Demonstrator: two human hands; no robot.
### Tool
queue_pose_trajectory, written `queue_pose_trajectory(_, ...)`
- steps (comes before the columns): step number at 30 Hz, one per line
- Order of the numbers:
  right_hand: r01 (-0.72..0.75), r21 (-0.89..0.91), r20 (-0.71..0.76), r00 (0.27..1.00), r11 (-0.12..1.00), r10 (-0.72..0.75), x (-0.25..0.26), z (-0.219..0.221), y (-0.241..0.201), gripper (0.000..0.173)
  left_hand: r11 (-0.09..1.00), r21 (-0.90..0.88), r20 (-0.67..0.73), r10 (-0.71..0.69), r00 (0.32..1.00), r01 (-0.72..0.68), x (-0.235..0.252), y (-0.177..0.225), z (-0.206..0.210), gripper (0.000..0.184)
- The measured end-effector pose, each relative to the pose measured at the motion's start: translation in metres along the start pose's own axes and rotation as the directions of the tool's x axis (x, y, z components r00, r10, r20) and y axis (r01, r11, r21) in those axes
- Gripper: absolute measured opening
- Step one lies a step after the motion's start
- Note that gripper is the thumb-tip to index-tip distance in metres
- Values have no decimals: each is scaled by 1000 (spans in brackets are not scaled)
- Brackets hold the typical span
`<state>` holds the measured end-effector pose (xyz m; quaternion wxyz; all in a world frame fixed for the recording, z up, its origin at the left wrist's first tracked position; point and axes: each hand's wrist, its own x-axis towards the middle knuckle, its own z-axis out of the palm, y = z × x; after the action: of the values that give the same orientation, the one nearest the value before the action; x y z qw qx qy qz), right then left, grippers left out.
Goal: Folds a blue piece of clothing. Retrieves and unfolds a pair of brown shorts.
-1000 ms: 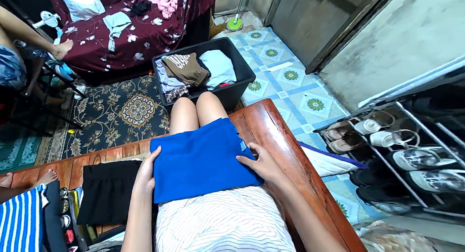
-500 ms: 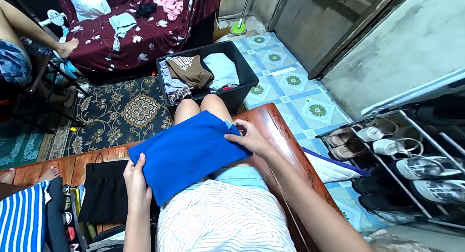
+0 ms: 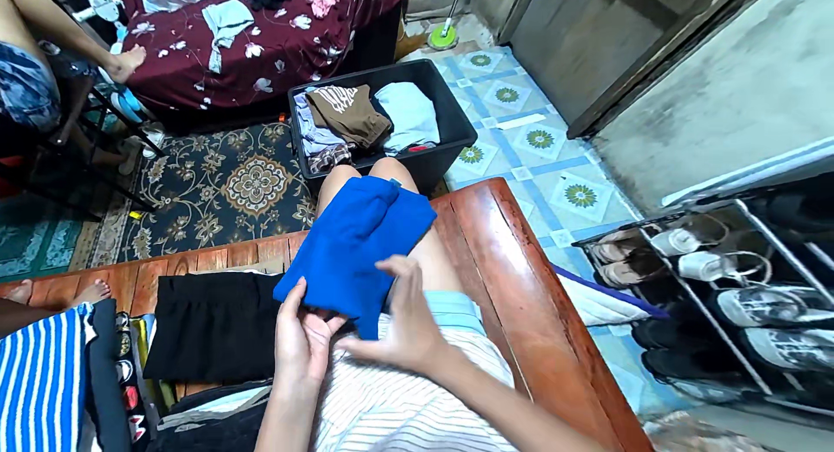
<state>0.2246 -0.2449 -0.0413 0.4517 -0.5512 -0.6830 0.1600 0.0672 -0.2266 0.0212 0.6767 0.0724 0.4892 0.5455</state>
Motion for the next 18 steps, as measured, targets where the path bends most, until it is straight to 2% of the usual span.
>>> queue_pose_trajectory(1,-36,-42,-14,999,998,35,-13,15,2,112,1000,10,13,-3,1000,3,1,2,4,29)
queue_pose_trajectory(3,-121,-49,-13,993,991,121,-12,25,13,103,1000,11,32,14,999,-14,2,7,15,28)
queue_pose_trajectory(7,-153,-22,125,980,988,154,18,-20,20,46,993,40,113,108,988,-113,11,22,33,25)
queue_pose_trajectory(8,-129,-35,149,980,991,133,28,-36,21,39,988,65,133,133,982,-142,17,27,39,24)
queue_pose_trajectory(11,-83,-59,151,984,995,91,77,-78,25,32,975,105,157,177,972,-195,38,46,71,24)
queue_pose_trajectory(14,-54,-142,67,996,988,64,144,-111,28,29,975,101,241,168,956,-197,53,73,113,29)
queue_pose_trajectory(18,59,-116,-39,997,992,-64,223,-150,12,31,965,73,340,213,916,-251,50,111,165,33)
